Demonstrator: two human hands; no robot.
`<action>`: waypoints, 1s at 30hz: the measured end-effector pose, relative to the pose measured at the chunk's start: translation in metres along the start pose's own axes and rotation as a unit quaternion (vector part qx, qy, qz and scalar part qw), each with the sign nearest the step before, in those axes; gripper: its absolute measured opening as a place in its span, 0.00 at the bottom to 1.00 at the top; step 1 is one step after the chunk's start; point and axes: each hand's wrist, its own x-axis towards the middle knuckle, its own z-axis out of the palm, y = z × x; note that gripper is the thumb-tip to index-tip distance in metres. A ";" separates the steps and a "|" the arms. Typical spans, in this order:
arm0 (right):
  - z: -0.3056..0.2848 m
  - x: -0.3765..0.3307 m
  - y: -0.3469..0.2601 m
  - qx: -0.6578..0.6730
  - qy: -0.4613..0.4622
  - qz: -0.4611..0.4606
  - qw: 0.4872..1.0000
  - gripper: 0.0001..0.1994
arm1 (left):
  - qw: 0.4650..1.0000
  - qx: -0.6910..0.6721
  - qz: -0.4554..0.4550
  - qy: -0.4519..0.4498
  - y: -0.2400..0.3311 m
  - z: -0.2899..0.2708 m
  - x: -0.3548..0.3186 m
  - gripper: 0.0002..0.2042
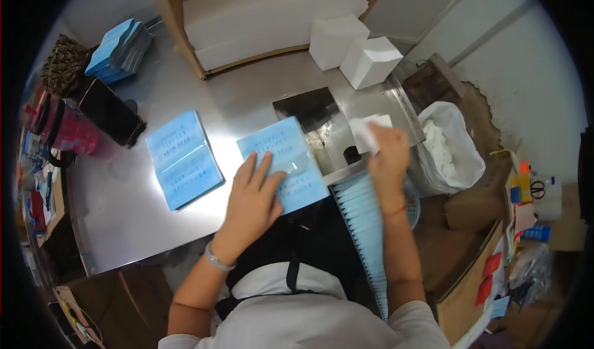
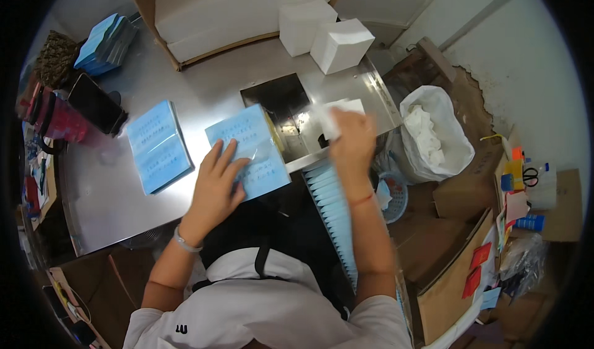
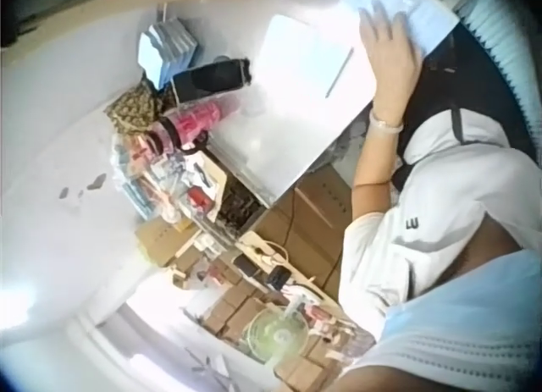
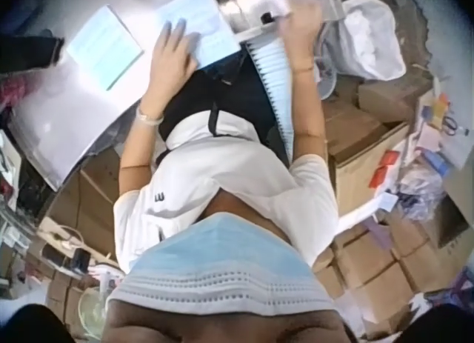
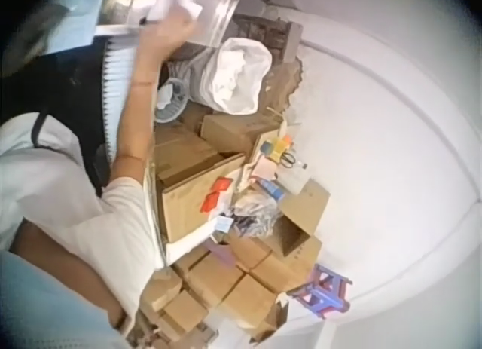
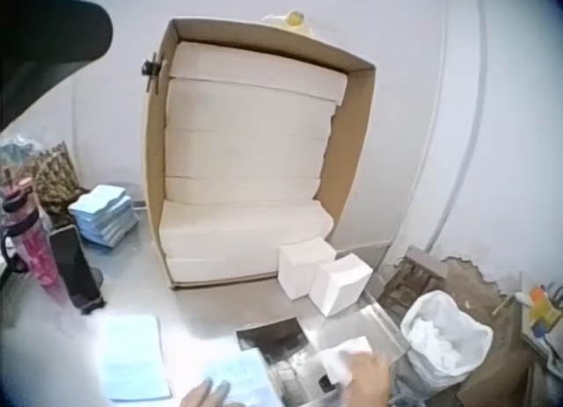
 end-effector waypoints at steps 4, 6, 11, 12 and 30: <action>0.024 -0.042 -0.118 0.169 -0.122 -0.265 0.941 0.14 | 0.998 0.060 -0.016 -0.016 -0.021 -0.006 -0.003 0.27; 0.040 -0.025 -0.105 0.115 -0.136 -0.205 0.963 0.14 | 0.999 0.032 -0.027 -0.030 -0.018 -0.009 -0.001 0.25; 0.069 -0.002 -0.095 0.159 -0.186 -0.179 0.953 0.10 | 0.999 -0.030 0.004 0.025 0.006 -0.006 0.003 0.13; 0.062 0.004 -0.075 0.222 -0.124 -0.202 0.946 0.10 | 1.000 0.019 -0.015 -0.002 0.009 -0.005 0.001 0.15; 0.019 -0.001 0.004 -0.020 -0.044 -0.014 0.999 0.14 | 0.992 0.105 -0.047 -0.046 0.004 -0.011 0.037 0.29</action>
